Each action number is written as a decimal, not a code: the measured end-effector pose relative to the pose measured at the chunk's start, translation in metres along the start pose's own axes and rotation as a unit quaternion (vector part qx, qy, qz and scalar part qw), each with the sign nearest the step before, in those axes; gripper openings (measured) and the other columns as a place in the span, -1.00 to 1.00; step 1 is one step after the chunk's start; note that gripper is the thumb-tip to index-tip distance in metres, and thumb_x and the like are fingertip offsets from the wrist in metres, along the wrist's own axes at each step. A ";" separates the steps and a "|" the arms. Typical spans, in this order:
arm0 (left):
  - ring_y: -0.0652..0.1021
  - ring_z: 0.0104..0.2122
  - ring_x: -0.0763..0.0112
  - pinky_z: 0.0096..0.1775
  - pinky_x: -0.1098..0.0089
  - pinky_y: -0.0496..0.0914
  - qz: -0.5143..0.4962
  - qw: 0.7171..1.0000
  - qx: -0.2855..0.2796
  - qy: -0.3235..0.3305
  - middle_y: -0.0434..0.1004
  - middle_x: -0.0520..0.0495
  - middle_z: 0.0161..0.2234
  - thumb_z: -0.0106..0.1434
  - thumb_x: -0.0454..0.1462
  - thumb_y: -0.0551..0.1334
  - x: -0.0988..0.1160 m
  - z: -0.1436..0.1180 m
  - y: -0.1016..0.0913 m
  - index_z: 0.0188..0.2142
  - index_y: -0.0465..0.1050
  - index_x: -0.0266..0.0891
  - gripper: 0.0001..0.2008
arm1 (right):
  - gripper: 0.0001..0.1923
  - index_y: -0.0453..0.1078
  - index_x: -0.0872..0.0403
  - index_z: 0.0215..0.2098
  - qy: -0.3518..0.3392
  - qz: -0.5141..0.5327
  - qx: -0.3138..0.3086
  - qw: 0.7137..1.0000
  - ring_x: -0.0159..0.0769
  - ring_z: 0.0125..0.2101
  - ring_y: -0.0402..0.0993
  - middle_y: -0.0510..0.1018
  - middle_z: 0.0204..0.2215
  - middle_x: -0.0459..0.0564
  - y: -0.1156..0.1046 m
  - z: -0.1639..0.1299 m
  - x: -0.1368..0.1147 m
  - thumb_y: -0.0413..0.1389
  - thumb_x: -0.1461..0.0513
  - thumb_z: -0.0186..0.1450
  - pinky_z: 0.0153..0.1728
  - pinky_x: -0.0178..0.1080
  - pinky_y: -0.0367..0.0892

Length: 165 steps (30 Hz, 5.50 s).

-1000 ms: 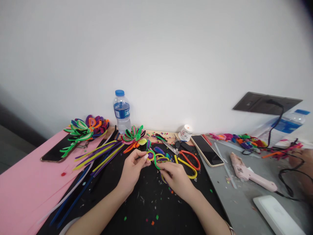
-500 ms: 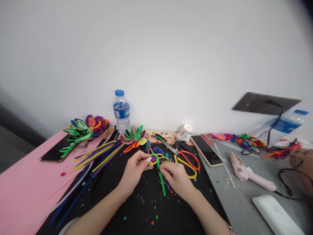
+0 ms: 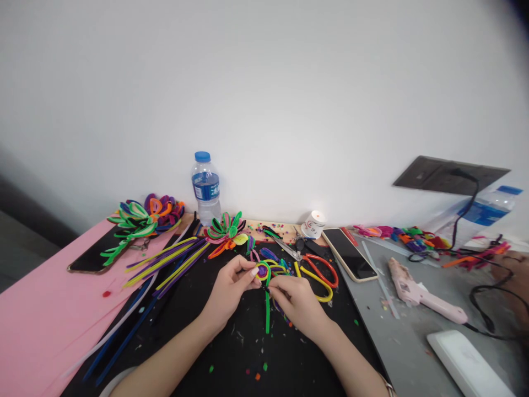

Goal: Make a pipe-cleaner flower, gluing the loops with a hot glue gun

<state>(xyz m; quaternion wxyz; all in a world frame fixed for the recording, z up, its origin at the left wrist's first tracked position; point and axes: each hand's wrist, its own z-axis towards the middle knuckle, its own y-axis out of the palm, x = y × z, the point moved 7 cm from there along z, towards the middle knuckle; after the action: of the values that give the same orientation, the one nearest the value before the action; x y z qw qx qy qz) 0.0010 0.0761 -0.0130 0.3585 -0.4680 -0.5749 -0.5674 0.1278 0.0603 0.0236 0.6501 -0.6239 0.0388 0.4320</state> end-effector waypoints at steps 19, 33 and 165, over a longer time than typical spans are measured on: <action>0.45 -0.50 0.54 -0.34 0.44 0.41 0.012 1.000 0.004 0.000 0.41 0.10 -0.50 0.08 -0.26 0.27 0.005 -0.001 0.003 -0.44 0.33 -0.26 -0.86 | -0.83 0.34 0.06 -0.44 -0.005 0.006 0.005 1.000 -0.40 -0.52 0.35 0.43 -0.55 -0.14 -0.001 -0.001 -0.002 -0.01 0.35 0.28 -0.47 -0.40 0.18; 0.45 -0.49 0.52 -0.32 0.41 0.41 0.015 1.000 -0.003 0.002 0.42 0.10 -0.51 0.08 -0.25 0.27 0.006 -0.001 0.005 -0.44 0.33 -0.26 -0.86 | -0.82 0.33 0.07 -0.45 -0.007 0.000 -0.001 1.000 -0.40 -0.52 0.36 0.43 -0.55 -0.13 0.000 0.000 -0.002 -0.02 0.34 0.28 -0.47 -0.40 0.17; 0.40 -0.51 0.52 -0.39 0.48 0.33 0.037 0.999 -0.037 0.009 0.36 0.11 -0.54 0.10 -0.25 0.26 0.005 -0.002 0.011 -0.44 0.35 -0.25 -0.87 | -0.81 0.30 0.05 -0.47 -0.016 -0.007 0.000 1.000 -0.38 -0.53 0.36 0.43 -0.55 -0.13 0.001 -0.003 -0.006 -0.04 0.33 0.29 -0.49 -0.38 0.19</action>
<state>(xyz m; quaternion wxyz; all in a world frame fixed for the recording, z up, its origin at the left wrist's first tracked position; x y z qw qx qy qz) 0.0093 0.0740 -0.0044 0.3671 -0.4961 -0.5329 -0.5790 0.1249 0.0541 0.0253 0.6538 -0.6170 0.0235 0.4373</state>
